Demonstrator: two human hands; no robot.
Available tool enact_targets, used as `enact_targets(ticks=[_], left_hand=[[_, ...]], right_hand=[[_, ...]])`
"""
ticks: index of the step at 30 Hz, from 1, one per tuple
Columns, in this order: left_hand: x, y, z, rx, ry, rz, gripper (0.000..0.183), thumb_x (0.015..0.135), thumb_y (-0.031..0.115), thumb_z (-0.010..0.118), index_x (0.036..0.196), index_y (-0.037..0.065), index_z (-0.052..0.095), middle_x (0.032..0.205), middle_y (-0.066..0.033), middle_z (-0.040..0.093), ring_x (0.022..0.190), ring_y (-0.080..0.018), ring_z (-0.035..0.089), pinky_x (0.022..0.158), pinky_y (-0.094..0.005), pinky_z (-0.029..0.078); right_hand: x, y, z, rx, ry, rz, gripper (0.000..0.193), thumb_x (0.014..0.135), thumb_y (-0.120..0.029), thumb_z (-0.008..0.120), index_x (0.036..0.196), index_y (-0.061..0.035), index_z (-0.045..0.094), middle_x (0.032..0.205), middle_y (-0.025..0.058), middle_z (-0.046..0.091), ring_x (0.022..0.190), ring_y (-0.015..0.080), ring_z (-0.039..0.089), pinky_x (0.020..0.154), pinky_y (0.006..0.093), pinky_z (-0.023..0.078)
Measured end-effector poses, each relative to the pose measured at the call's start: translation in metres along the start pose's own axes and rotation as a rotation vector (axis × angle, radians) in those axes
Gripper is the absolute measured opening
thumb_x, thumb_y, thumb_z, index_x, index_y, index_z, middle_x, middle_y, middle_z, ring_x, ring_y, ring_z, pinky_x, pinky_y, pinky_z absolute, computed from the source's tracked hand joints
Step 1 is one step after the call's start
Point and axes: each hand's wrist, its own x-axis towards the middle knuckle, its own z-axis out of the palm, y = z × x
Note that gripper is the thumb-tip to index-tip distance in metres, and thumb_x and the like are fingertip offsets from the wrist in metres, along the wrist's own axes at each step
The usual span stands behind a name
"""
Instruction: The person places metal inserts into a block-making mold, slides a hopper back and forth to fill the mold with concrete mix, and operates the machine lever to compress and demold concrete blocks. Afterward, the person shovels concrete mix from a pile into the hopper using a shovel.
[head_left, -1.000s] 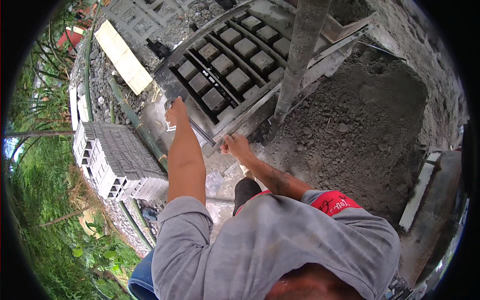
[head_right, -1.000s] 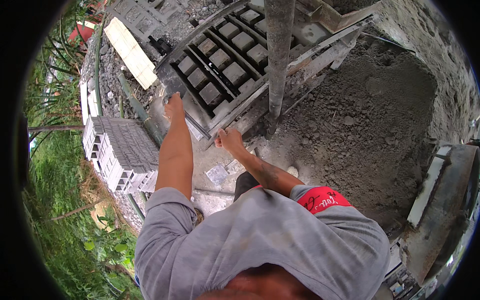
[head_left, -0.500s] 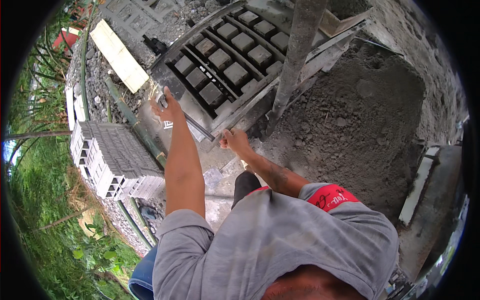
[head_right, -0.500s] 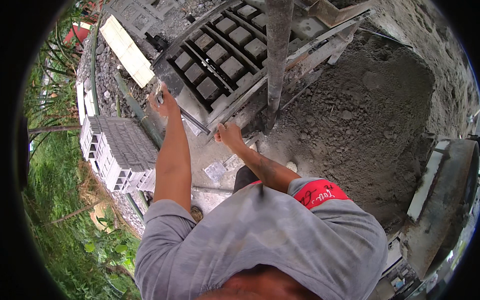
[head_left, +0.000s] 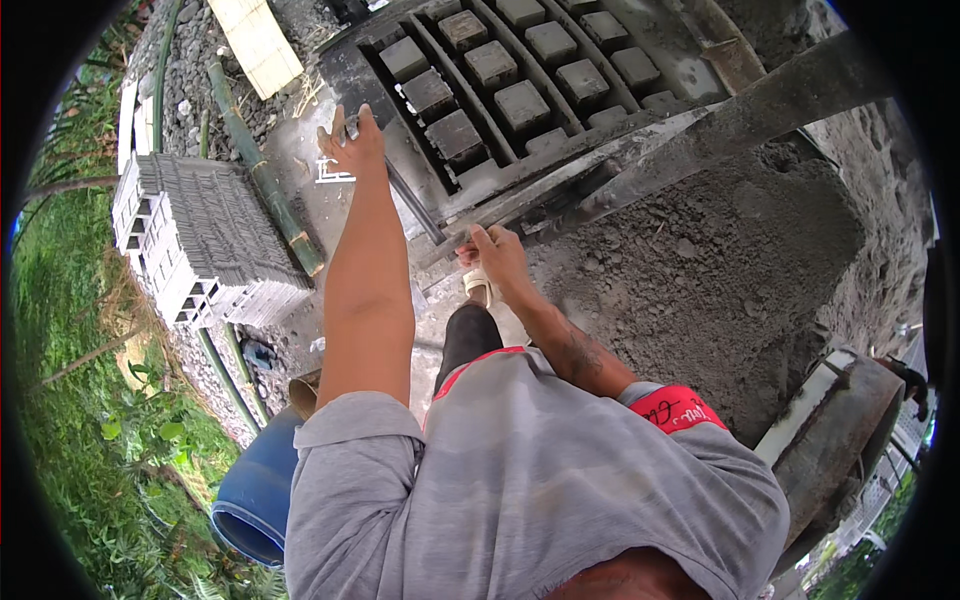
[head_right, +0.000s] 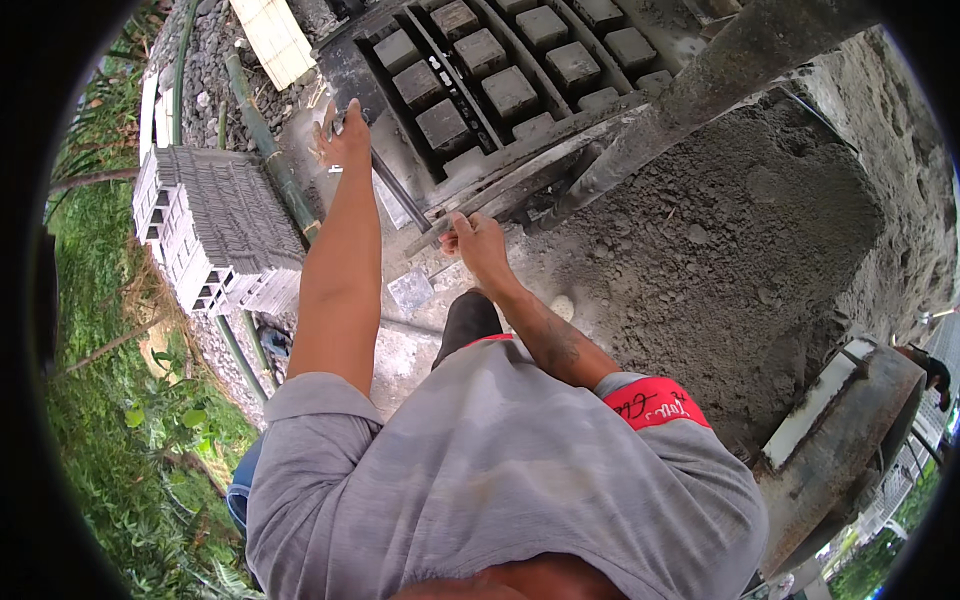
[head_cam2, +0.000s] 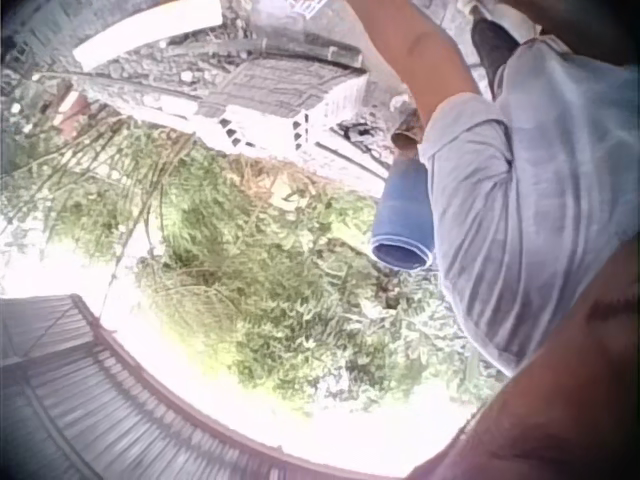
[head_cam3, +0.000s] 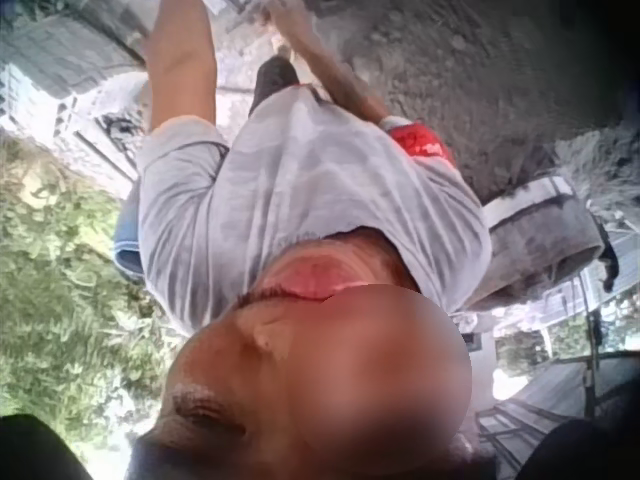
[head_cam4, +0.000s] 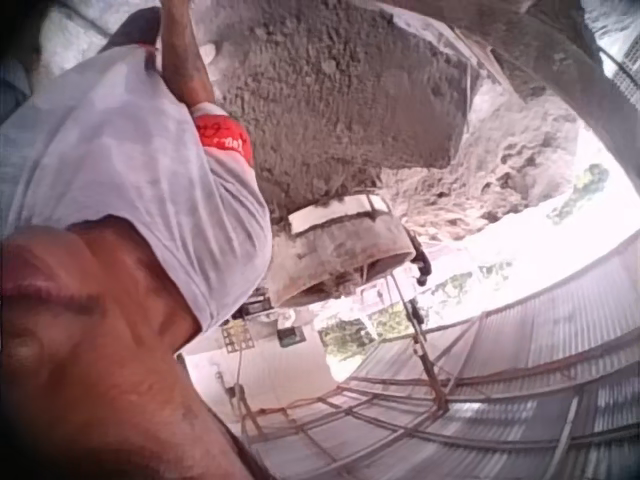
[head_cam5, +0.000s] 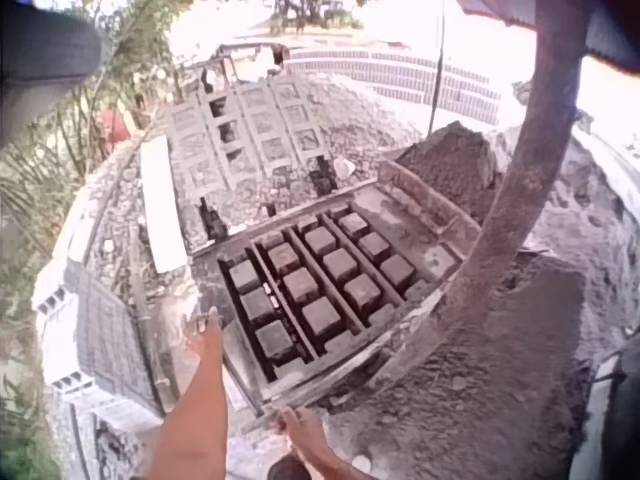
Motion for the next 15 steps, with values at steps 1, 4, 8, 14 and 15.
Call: enact_targets(ticks=[1,4,8,14,15], left_hand=[[-0.007,0.01,-0.003,0.007,-0.005,-0.006,0.044,0.07,0.043,0.069,0.108,0.023,0.064,0.131,-0.0116,0.045,0.127,-0.0268,0.033,0.097,-0.0577,0.023],[-0.015,0.029,-0.028,-0.139,0.34,0.448,0.027,0.074,0.028,0.07,0.098,0.017,0.064,0.096,-0.001,0.063,0.1,-0.0239,0.052,0.08,-0.0474,0.04],[-0.017,0.041,-0.071,-0.542,0.258,0.529,0.017,0.078,0.006,0.065,0.094,0.002,0.06,0.094,-0.0095,0.063,0.081,-0.0239,0.059,0.076,-0.0331,0.046],[-0.053,0.057,-0.12,-0.763,0.07,0.354,0.019,0.083,0.009,0.061,0.095,-0.005,0.057,0.098,-0.0211,0.06,0.075,-0.0227,0.062,0.066,-0.029,0.05],[-0.06,0.064,-0.131,-0.9,-0.05,0.25,0.02,0.085,0.008,0.058,0.099,-0.005,0.054,0.109,-0.0239,0.055,0.066,-0.0217,0.063,0.053,-0.0244,0.051]], right_hand=[[0.003,0.001,-0.005,0.006,0.016,0.0,0.03,0.092,-0.022,0.05,0.077,0.0048,0.052,0.072,0.0154,0.063,0.057,0.016,0.061,0.053,0.0262,0.051],[0.01,0.007,-0.011,-0.015,0.033,-0.001,0.029,0.092,-0.021,0.049,0.08,0.0047,0.052,0.073,0.0154,0.063,0.057,0.0156,0.06,0.052,0.0252,0.05],[0.016,0.014,-0.002,-0.009,0.011,0.024,0.028,0.093,-0.021,0.049,0.079,0.0033,0.049,0.075,0.0161,0.062,0.06,0.0149,0.059,0.057,0.0246,0.049],[0.019,0.04,-0.009,0.018,0.074,-0.066,0.032,0.093,-0.025,0.048,0.075,0.0011,0.048,0.072,0.0139,0.063,0.059,0.013,0.06,0.054,0.0243,0.048],[0.019,0.041,-0.01,0.009,0.096,-0.07,0.032,0.093,-0.025,0.048,0.075,0.0011,0.048,0.072,0.0139,0.063,0.059,0.013,0.06,0.054,0.0243,0.048]])
